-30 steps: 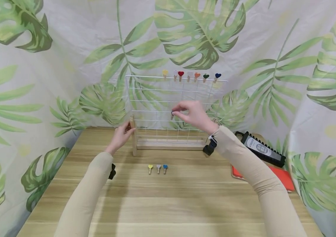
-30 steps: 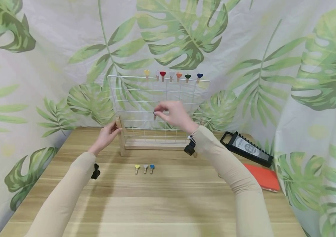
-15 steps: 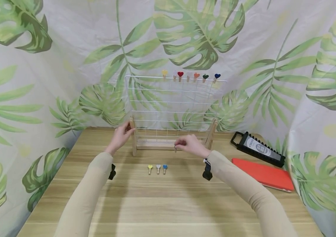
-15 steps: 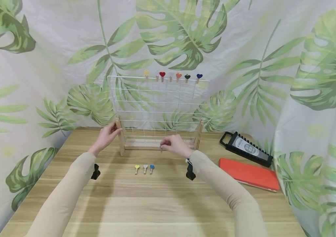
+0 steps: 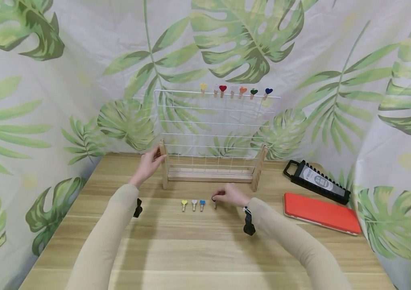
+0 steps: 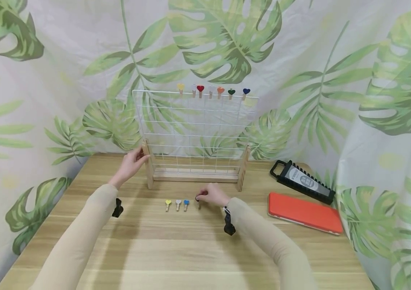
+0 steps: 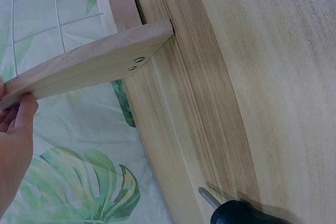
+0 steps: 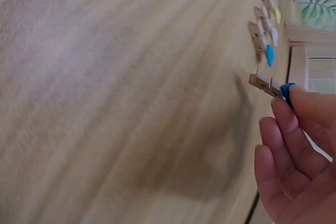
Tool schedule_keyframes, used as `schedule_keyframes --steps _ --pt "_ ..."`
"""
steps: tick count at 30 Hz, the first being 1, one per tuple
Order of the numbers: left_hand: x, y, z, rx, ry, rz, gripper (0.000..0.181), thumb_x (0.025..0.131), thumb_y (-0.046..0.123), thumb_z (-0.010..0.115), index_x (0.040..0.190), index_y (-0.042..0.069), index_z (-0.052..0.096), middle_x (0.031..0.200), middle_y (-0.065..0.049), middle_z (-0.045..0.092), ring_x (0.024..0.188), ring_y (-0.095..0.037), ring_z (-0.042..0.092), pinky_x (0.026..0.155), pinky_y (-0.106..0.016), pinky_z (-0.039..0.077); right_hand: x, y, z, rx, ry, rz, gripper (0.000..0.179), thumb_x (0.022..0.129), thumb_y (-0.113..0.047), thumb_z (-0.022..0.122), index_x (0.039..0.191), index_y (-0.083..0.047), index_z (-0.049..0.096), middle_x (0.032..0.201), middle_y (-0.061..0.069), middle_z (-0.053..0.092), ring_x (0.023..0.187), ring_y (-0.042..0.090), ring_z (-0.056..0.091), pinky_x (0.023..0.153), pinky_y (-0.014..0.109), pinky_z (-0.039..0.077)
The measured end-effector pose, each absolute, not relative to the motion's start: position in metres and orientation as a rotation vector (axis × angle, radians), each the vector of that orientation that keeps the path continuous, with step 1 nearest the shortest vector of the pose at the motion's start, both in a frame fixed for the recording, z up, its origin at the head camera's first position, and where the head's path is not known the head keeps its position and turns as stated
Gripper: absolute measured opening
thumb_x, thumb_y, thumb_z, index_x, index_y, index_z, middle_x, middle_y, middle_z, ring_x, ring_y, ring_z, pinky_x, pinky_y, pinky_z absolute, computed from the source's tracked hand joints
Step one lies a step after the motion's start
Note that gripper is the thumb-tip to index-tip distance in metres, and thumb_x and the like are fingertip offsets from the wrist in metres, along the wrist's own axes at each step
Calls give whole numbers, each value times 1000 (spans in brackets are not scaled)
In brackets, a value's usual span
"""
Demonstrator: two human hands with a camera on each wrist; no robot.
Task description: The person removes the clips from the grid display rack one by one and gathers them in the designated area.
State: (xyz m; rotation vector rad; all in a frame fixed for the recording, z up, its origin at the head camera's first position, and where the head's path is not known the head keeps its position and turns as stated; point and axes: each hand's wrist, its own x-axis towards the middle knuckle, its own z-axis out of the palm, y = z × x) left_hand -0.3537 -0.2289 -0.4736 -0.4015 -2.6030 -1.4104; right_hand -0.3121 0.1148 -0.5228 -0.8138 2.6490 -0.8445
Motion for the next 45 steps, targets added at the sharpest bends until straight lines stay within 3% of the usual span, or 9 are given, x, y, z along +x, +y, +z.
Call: schedule_keyframes --steps 10,20,31,38,45 --pt "-354 -228 -474 -401 -2602 -1389 38 103 17 54 134 -6 50 132 -31 59 127 -43 56 106 -52 51 -313 112 -540 -773 2494 -1042 16 95 -15 67 98 -3 77 90 11 78 77 16 73 66 17 57" --pt "-354 -229 -474 -390 -2604 -1405 41 103 18 53 136 -6 48 134 -31 57 129 -43 54 108 -52 50 -313 110 -539 -778 2491 -1022 15 94 -14 68 99 -3 76 92 10 77 77 10 69 66 15 54" --pt "-354 -229 -476 -391 -2611 -1401 43 104 19 53 139 -5 47 134 -30 57 130 -43 54 108 -53 50 -316 115 -533 -737 2517 -973 17 95 -16 67 103 -4 75 95 10 77 80 15 69 65 16 53" --pt "-354 -229 -477 -385 -2607 -1398 41 104 19 53 138 -5 48 134 -30 57 129 -42 54 108 -53 50 -323 120 -497 -813 2650 -942 21 97 -20 65 108 -5 75 102 7 76 84 12 66 72 21 54" --pt "-354 -229 -475 -393 -2608 -1412 42 104 17 52 139 -6 47 135 -31 56 130 -43 53 108 -53 49 -329 115 -417 -899 2693 -1068 22 97 -21 65 113 -8 73 107 9 75 91 18 68 81 29 59"
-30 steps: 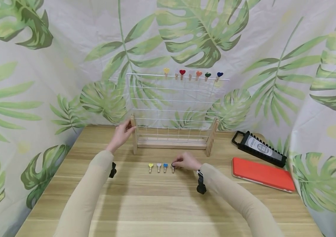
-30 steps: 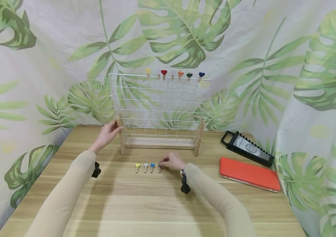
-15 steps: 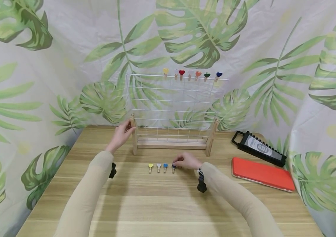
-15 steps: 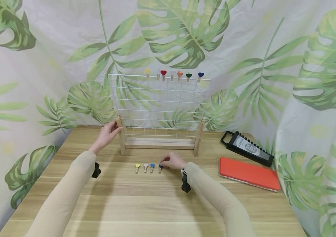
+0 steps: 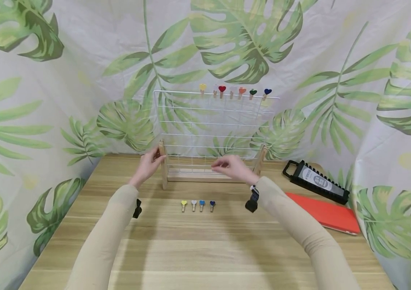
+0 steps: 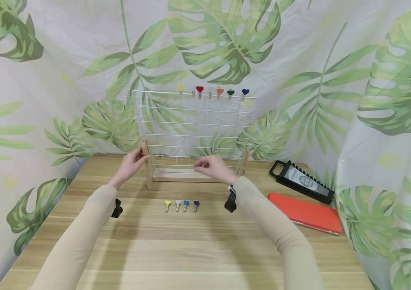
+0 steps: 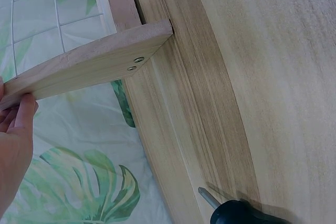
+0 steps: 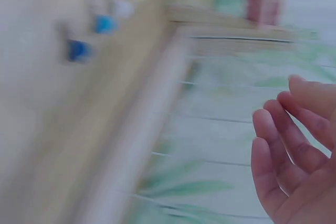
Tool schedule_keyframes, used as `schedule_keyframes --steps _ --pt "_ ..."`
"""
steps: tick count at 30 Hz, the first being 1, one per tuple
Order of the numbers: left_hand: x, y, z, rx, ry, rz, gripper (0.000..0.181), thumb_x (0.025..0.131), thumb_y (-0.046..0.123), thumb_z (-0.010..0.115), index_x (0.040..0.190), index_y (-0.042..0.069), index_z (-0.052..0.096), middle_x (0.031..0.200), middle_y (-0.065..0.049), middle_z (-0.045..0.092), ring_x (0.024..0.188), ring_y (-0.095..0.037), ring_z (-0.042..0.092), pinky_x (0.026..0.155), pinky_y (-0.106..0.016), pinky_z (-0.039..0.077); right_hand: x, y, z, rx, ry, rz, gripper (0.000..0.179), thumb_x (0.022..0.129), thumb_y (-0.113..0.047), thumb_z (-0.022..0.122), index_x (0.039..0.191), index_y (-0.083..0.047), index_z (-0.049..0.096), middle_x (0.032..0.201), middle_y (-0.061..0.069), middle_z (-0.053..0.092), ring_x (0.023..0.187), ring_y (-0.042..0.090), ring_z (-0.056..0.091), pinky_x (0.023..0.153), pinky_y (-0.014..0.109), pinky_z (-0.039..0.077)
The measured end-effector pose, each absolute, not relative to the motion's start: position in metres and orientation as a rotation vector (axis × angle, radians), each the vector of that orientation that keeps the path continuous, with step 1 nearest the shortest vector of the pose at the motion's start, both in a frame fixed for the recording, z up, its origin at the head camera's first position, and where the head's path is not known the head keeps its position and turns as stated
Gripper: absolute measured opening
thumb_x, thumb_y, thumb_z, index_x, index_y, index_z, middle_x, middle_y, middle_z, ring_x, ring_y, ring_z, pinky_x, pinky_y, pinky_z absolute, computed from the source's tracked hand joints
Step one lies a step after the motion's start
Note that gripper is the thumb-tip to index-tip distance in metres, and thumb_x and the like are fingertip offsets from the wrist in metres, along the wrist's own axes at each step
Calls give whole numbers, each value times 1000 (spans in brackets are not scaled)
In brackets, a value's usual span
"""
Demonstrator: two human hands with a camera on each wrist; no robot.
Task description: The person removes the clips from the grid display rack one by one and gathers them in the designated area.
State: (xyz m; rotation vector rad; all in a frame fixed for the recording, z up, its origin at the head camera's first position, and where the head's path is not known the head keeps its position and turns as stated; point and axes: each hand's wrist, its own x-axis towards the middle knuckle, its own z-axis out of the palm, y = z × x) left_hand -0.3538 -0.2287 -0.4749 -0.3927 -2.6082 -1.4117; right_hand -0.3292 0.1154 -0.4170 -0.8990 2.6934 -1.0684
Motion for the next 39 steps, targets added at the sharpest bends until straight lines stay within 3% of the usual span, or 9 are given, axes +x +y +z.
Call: schedule_keyframes --steps 5,9,17,29,39 --pt "-355 -229 -475 -391 -2618 -1415 43 104 19 52 139 -5 47 136 -30 56 130 -42 53 109 -52 49 -333 115 -349 -968 2772 -1150 22 97 -22 65 114 -10 72 110 10 74 95 24 69 83 34 61" --pt "-355 -230 -476 -391 -2611 -1413 41 104 19 52 137 -5 48 135 -30 56 130 -42 53 108 -52 49 -334 112 -301 -1022 2803 -1283 22 97 -19 65 116 -8 71 113 12 73 94 24 70 82 28 60" --pt "-354 -231 -477 -382 -2621 -1406 40 105 19 51 136 -6 48 135 -31 56 130 -43 53 109 -52 49 -351 101 -238 -1313 3026 -1515 20 95 -16 68 110 -3 73 107 13 75 90 20 70 81 27 61" --pt "-352 -231 -481 -393 -2608 -1421 35 104 18 53 129 -6 52 131 -30 58 129 -43 54 109 -52 49 -380 82 -212 -1274 3180 -1110 26 96 -21 67 117 -7 71 116 10 72 105 20 66 102 33 53" --pt "-355 -229 -477 -397 -2591 -1420 30 103 20 54 120 -4 54 127 -28 60 128 -42 55 109 -52 49 -389 71 -204 -1246 3141 -1000 24 95 -24 68 110 -6 74 106 10 75 94 18 69 91 30 57"
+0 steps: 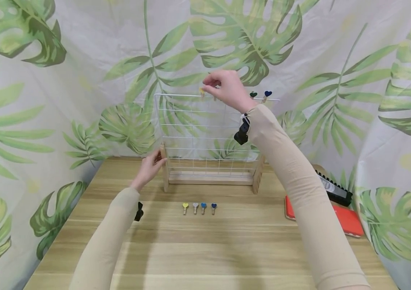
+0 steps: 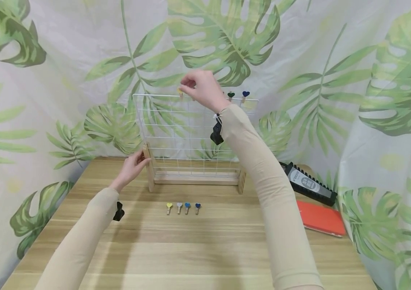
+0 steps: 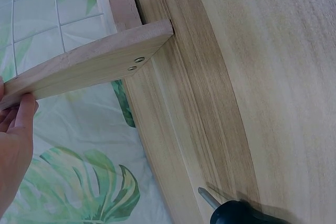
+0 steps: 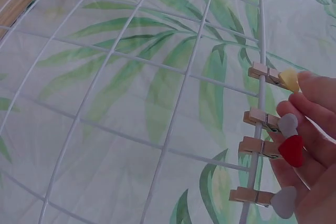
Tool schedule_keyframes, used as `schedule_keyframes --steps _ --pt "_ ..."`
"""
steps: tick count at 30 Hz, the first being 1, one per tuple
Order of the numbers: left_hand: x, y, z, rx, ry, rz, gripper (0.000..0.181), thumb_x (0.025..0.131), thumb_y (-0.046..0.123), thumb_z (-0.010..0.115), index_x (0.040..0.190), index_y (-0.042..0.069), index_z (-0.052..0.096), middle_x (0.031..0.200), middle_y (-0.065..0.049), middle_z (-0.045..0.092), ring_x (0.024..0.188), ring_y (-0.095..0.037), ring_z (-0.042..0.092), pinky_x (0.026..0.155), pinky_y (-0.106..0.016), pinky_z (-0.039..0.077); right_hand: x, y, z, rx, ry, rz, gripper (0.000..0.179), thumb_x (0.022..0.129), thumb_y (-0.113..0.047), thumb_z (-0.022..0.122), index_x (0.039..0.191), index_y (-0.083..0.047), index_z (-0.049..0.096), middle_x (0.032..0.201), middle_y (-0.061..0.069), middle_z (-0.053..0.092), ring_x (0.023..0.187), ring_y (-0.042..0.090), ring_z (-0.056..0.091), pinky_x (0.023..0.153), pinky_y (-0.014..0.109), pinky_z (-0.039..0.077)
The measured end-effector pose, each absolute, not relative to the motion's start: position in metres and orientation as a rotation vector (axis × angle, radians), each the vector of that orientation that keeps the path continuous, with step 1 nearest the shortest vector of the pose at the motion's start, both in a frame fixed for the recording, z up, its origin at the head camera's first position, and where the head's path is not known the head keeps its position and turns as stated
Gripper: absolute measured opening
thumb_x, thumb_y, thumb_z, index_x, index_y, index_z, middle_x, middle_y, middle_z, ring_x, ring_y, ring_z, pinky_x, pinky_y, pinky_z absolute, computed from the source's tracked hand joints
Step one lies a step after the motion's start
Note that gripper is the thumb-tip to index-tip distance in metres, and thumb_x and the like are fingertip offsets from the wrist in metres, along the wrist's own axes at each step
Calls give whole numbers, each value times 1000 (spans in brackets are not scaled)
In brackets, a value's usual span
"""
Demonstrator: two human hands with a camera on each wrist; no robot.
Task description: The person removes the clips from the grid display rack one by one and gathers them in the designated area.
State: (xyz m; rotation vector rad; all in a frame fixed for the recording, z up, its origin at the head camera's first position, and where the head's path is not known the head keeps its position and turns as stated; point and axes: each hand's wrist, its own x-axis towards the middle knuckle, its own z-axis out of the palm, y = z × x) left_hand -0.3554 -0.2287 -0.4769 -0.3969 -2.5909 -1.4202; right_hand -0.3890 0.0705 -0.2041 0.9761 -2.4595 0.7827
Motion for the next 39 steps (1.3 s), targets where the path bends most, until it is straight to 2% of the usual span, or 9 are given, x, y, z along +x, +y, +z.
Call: schedule_keyframes --steps 7,12,16,27,31,39 --pt "-355 -229 -478 -418 -2587 -1406 25 103 18 54 115 -3 54 123 -27 61 126 -42 56 108 -53 50 -390 67 -205 960 -2502 757 20 96 -24 67 105 -9 77 100 8 77 80 15 70 77 25 58" --pt "-355 -229 -477 -414 -2574 -1394 29 104 18 53 120 -5 54 126 -29 60 126 -43 56 108 -53 49 -388 66 -204 951 -2498 768 18 95 -24 68 102 -10 78 95 6 78 72 13 68 68 21 56" --pt "-355 -229 -476 -415 -2568 -1398 29 103 17 53 121 -5 54 127 -29 60 126 -43 56 108 -53 50 -386 66 -203 951 -2479 751 16 95 -23 68 99 -11 78 93 6 78 69 13 68 65 21 55" --pt "-355 -229 -477 -421 -2567 -1418 21 103 16 54 112 -4 54 123 -28 62 126 -43 56 108 -53 50 -384 64 -204 916 -2387 749 15 94 -21 70 96 -9 80 90 8 78 70 17 70 83 28 59" --pt "-358 -229 -479 -448 -2537 -1375 21 103 16 53 111 -3 55 120 -30 62 122 -45 58 104 -54 52 -380 65 -198 918 -2334 764 15 93 -21 71 92 -9 80 91 9 78 83 19 72 91 31 58" --pt "-360 -231 -480 -440 -2569 -1428 36 104 18 53 130 -5 51 130 -30 58 127 -44 54 108 -54 49 -369 74 -199 919 -2290 793 16 95 -20 69 94 -8 79 96 10 77 95 20 71 93 28 58"
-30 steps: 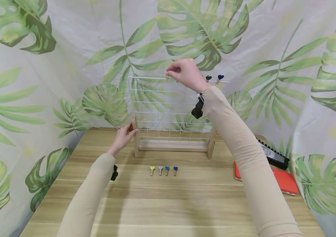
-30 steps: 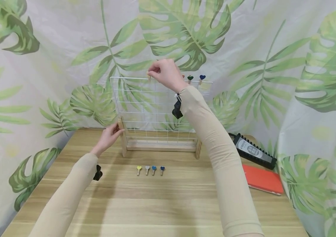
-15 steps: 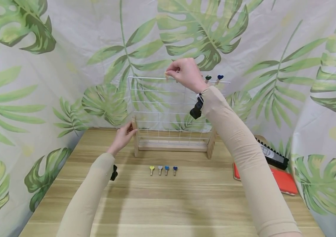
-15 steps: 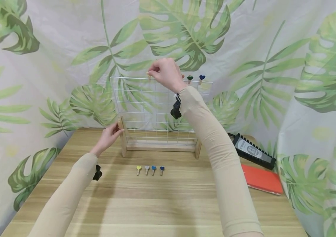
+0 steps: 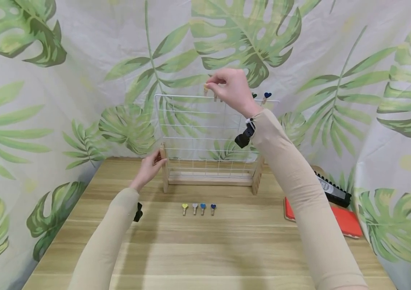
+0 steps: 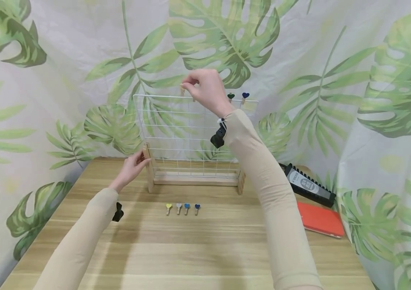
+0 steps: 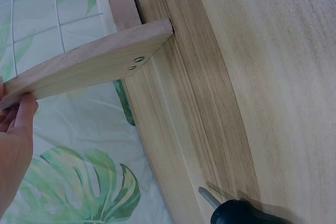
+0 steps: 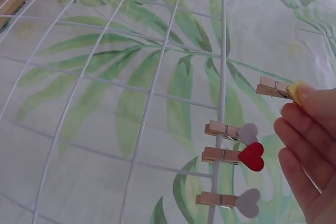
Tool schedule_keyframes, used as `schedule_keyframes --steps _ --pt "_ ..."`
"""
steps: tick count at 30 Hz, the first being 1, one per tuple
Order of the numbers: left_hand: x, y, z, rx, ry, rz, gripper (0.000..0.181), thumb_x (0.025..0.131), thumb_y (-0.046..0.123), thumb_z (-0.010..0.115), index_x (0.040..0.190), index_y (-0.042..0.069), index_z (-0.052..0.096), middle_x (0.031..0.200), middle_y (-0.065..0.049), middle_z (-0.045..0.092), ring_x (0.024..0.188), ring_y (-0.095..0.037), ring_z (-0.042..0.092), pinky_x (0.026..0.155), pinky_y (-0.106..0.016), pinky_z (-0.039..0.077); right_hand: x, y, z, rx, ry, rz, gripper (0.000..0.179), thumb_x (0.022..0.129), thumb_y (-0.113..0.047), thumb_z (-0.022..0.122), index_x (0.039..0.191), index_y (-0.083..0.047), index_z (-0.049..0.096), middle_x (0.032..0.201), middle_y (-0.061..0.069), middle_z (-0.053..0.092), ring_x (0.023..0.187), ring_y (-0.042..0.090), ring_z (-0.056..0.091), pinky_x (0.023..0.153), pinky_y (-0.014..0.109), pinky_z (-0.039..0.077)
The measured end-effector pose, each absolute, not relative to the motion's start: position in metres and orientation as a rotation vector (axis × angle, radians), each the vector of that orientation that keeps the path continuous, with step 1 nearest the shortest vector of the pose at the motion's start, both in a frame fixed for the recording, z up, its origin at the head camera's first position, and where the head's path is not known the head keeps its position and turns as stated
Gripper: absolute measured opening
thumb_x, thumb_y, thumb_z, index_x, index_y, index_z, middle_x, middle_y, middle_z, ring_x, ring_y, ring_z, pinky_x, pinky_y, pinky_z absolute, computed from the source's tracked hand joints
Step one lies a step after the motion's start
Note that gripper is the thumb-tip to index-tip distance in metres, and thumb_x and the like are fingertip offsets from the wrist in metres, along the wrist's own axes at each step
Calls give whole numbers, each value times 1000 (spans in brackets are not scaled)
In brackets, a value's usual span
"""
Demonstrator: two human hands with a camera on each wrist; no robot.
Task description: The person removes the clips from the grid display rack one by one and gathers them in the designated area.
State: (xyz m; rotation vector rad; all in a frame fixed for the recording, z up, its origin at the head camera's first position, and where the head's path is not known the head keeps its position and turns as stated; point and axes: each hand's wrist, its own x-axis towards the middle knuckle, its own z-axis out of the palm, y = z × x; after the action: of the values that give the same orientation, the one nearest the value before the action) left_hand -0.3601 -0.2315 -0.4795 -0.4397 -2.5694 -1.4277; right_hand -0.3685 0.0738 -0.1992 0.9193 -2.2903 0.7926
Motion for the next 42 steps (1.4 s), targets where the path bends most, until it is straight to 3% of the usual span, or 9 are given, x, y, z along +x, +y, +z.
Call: schedule_keyframes --steps 5,13,20,24,31,36,42 --pt "-361 -234 -479 -421 -2589 -1444 40 104 18 53 135 -5 49 133 -29 57 129 -42 54 109 -52 49 -361 82 -204 914 -2257 827 18 94 -21 69 98 -6 78 99 11 77 96 21 72 92 28 59" --pt "-366 -235 -479 -431 -2572 -1419 35 103 15 54 131 -7 52 130 -31 59 126 -43 56 107 -53 50 -346 97 -222 911 -2221 870 17 93 -21 70 99 -8 78 99 9 77 93 20 72 86 33 60" --pt "-363 -233 -479 -411 -2581 -1417 34 103 16 54 129 -6 52 130 -30 58 127 -43 55 108 -53 50 -329 114 -252 967 -2246 872 15 93 -21 71 99 -9 77 98 8 77 96 20 71 91 34 59" --pt "-361 -231 -478 -412 -2582 -1417 33 103 16 54 127 -6 53 129 -29 59 127 -42 55 108 -53 50 -322 124 -276 993 -2274 873 14 93 -19 71 98 -7 77 97 10 77 93 23 72 88 38 60" --pt "-359 -231 -479 -406 -2589 -1419 50 104 16 53 147 -6 39 138 -31 54 130 -43 53 108 -52 50 -321 136 -332 1027 -2364 885 13 92 -16 71 98 -5 77 95 10 77 88 23 73 85 39 62" --pt "-358 -231 -479 -401 -2602 -1417 51 104 18 52 147 -6 39 138 -31 54 130 -43 53 109 -52 49 -318 140 -372 1032 -2476 906 13 92 -13 70 98 -3 76 94 11 77 86 24 73 84 40 62" --pt "-359 -231 -479 -400 -2600 -1419 50 104 19 53 146 -5 40 137 -31 54 130 -43 53 108 -52 49 -318 142 -422 993 -2657 978 14 94 -16 69 100 -7 77 93 7 77 82 17 72 78 30 62"
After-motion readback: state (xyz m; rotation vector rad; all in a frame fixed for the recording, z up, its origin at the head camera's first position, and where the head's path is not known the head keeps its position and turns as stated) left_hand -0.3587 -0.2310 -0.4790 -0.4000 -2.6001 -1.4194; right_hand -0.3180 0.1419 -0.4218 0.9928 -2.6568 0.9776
